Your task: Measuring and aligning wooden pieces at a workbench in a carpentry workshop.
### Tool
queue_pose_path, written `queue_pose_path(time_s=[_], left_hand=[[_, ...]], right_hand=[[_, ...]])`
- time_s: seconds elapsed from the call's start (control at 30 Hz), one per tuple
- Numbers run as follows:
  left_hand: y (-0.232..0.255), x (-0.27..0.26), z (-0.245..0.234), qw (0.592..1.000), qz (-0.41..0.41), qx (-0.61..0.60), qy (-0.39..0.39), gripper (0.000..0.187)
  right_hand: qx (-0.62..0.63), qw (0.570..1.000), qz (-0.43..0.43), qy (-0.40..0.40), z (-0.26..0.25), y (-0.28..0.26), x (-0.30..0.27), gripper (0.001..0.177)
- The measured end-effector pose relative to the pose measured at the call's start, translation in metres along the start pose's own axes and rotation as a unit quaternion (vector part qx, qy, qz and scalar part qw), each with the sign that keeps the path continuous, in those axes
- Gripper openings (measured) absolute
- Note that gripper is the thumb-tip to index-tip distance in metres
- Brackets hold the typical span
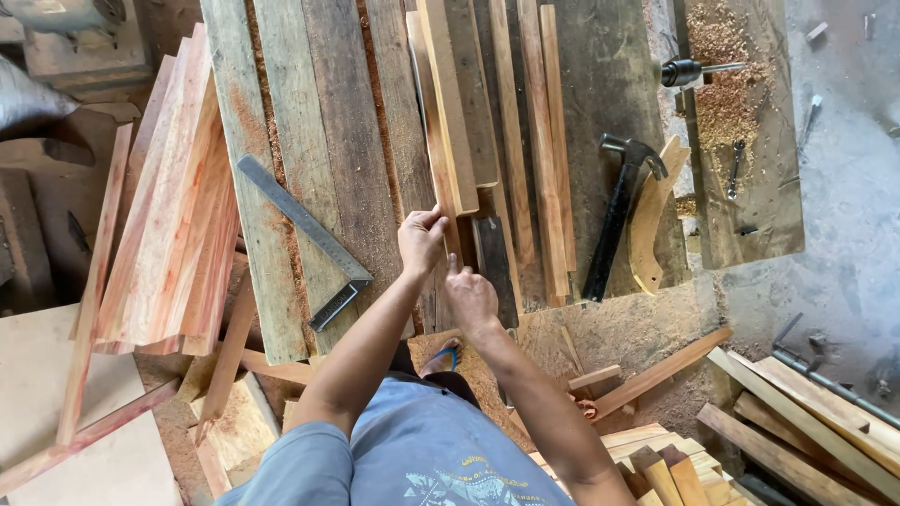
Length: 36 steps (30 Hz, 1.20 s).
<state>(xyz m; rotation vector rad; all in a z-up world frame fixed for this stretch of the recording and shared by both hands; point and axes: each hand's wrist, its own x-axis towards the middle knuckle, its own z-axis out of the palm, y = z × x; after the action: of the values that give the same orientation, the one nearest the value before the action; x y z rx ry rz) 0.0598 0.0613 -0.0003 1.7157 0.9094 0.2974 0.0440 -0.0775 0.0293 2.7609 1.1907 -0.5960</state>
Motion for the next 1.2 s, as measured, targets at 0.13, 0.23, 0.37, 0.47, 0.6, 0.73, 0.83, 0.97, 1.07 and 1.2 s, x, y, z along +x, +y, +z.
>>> queue_pose_path(time_s=[0.13,0.23,0.37,0.47,0.6,0.73,0.83,0.97,1.07,1.2], left_hand=[[0.004,0.007,-0.001,1.0,-0.008,0.02,-0.006,0.025],[0.003,0.013,0.002,0.999,-0.018,0.034,-0.009,0.024],[0.004,0.018,0.002,0.999,-0.027,0.034,-0.007,0.024],[0.007,0.02,0.001,0.999,-0.009,0.036,-0.001,0.024],[0.006,0.026,0.001,0.999,0.004,0.034,0.003,0.025],[0.004,0.032,0.003,1.0,0.006,0.029,0.004,0.025],[0.001,0.036,0.005,1.0,0.011,0.026,0.009,0.025],[0.004,0.04,0.006,0.999,0.014,0.025,0.016,0.026],[0.013,0.042,0.003,1.0,-0.003,0.02,0.013,0.026],[0.02,0.046,0.002,1.0,-0.026,0.013,0.008,0.026]], right_hand=[[-0.01,1.0,0.001,0.016,0.029,0.008,0.011,0.049],[-0.006,1.0,-0.002,0.01,0.026,0.009,0.015,0.039],[0.02,0.999,0.001,0.037,-0.018,0.0,0.013,0.053],[-0.007,1.0,0.001,0.015,-0.003,0.004,0.02,0.038],[-0.016,0.999,-0.005,0.032,0.001,0.006,0.026,0.036],[-0.013,1.0,0.003,0.028,-0.018,0.002,0.028,0.038],[-0.002,1.0,0.003,0.029,-0.017,0.004,0.031,0.037],[0.002,0.999,0.013,0.04,-0.007,0.006,0.038,0.025],[-0.001,0.999,0.009,0.052,-0.041,-0.001,0.036,0.054],[-0.015,1.0,0.02,0.004,-0.019,0.004,0.045,0.025]])
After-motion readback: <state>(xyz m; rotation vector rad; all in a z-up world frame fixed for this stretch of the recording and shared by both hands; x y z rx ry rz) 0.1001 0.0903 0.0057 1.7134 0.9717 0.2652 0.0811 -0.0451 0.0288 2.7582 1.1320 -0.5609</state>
